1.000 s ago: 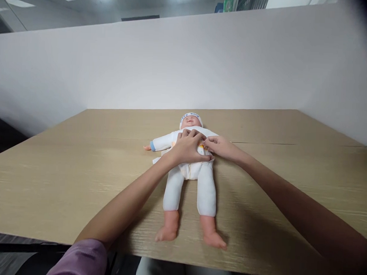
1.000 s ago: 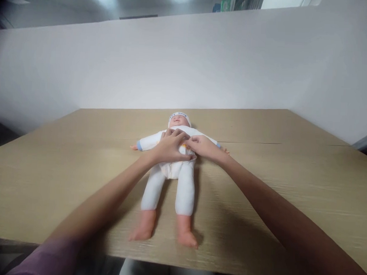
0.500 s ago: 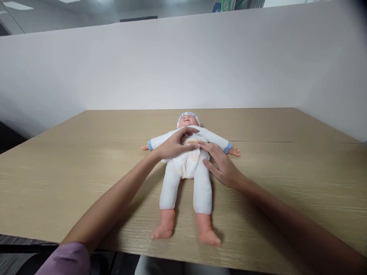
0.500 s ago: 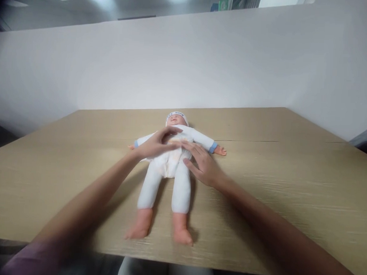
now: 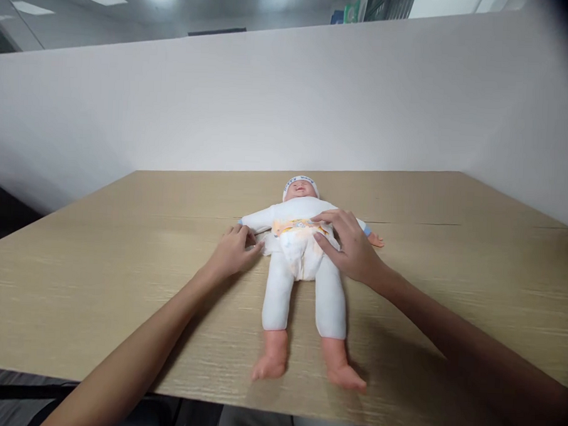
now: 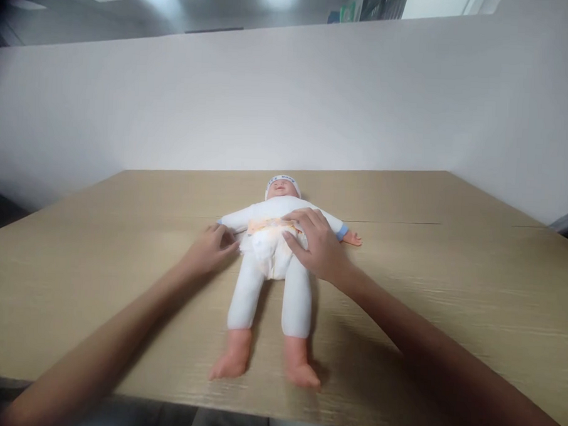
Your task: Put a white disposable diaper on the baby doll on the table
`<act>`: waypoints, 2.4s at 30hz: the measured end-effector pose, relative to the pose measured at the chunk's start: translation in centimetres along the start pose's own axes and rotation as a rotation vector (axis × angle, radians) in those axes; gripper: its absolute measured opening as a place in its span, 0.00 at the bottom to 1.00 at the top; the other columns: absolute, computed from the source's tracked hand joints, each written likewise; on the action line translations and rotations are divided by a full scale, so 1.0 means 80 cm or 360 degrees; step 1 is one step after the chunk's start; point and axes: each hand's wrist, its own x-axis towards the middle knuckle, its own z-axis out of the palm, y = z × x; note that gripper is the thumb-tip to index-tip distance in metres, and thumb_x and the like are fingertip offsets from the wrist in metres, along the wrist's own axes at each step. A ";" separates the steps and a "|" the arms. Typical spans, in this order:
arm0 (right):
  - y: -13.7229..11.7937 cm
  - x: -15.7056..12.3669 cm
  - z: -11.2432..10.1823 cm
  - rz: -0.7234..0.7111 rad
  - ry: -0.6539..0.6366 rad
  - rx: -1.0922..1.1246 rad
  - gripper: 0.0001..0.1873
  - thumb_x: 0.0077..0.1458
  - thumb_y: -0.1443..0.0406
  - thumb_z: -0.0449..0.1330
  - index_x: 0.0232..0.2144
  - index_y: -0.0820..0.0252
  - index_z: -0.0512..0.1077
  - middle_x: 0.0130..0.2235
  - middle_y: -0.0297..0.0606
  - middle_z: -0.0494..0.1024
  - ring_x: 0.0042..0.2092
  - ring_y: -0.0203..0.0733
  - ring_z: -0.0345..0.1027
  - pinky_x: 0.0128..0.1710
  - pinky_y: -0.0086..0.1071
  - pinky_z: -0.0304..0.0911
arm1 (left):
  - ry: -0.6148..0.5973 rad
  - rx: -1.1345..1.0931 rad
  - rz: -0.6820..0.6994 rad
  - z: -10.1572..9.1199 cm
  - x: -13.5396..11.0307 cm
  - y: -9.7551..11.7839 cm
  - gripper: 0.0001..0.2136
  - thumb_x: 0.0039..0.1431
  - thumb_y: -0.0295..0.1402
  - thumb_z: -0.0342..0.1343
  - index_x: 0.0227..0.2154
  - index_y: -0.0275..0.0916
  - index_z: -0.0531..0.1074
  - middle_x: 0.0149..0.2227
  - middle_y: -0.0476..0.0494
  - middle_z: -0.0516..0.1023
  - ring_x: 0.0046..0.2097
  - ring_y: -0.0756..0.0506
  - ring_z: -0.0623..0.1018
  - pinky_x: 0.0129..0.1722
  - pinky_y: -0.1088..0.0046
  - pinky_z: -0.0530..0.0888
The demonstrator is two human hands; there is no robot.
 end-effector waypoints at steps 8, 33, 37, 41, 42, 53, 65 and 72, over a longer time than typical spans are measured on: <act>-0.031 0.072 0.042 0.0198 -0.0415 -0.0209 0.10 0.62 0.58 0.63 0.37 0.54 0.66 0.41 0.39 0.76 0.44 0.50 0.69 0.42 0.39 0.60 | -0.0082 -0.0385 -0.0228 -0.006 0.000 -0.007 0.15 0.58 0.47 0.58 0.26 0.42 0.66 0.31 0.44 0.73 0.37 0.39 0.73 0.40 0.63 0.67; -0.009 0.068 0.058 0.0204 -0.0398 -0.0242 0.19 0.71 0.58 0.54 0.26 0.54 0.61 0.34 0.37 0.73 0.40 0.45 0.66 0.43 0.39 0.59 | -0.0188 -0.1421 0.0167 -0.013 0.053 0.082 0.23 0.68 0.55 0.49 0.26 0.40 0.66 0.29 0.49 0.67 0.33 0.47 0.67 0.36 0.69 0.69; -0.006 0.066 0.063 0.0259 -0.0349 -0.0255 0.17 0.67 0.64 0.54 0.25 0.53 0.58 0.33 0.37 0.71 0.38 0.46 0.65 0.40 0.39 0.58 | -0.0127 -0.1543 0.0156 0.001 0.044 0.072 0.20 0.64 0.55 0.56 0.37 0.42 0.66 0.33 0.49 0.69 0.36 0.47 0.69 0.38 0.70 0.70; -0.003 0.067 0.067 0.0370 -0.0230 -0.0217 0.11 0.59 0.69 0.55 0.29 0.52 0.55 0.34 0.36 0.70 0.35 0.45 0.64 0.34 0.38 0.56 | -0.0110 -0.1609 0.0096 0.009 0.036 0.065 0.22 0.58 0.53 0.65 0.41 0.41 0.68 0.34 0.50 0.69 0.36 0.48 0.70 0.34 0.73 0.67; -0.003 0.069 0.067 0.0391 -0.0197 -0.0210 0.10 0.58 0.70 0.54 0.31 0.51 0.55 0.34 0.36 0.69 0.35 0.45 0.64 0.34 0.37 0.56 | -0.0099 -0.1600 0.0078 0.008 0.034 0.066 0.22 0.57 0.53 0.65 0.41 0.41 0.68 0.34 0.50 0.69 0.35 0.49 0.69 0.33 0.74 0.66; -0.096 -0.030 -0.009 0.0287 -0.0374 0.0387 0.05 0.66 0.63 0.60 0.40 0.51 0.66 0.39 0.34 0.75 0.36 0.42 0.71 0.39 0.37 0.68 | -0.0219 -0.0936 0.0520 -0.056 -0.070 0.112 0.10 0.72 0.43 0.53 0.40 0.43 0.74 0.40 0.46 0.77 0.42 0.44 0.73 0.45 0.67 0.70; -0.063 -0.070 0.001 0.0558 -0.0506 -0.0171 0.05 0.67 0.62 0.61 0.42 0.55 0.72 0.26 0.28 0.73 0.28 0.41 0.68 0.30 0.35 0.57 | -0.0140 -0.0327 0.0332 -0.016 -0.060 0.114 0.16 0.66 0.45 0.61 0.30 0.41 0.64 0.26 0.54 0.70 0.30 0.47 0.69 0.39 0.67 0.63; -0.079 -0.083 0.023 0.0414 -0.0393 -0.0262 0.09 0.63 0.67 0.63 0.46 0.59 0.73 0.43 0.42 0.77 0.43 0.50 0.73 0.44 0.40 0.67 | -0.0041 -0.0322 0.0314 0.003 -0.061 0.114 0.15 0.64 0.39 0.62 0.27 0.41 0.64 0.27 0.52 0.68 0.32 0.45 0.69 0.37 0.68 0.63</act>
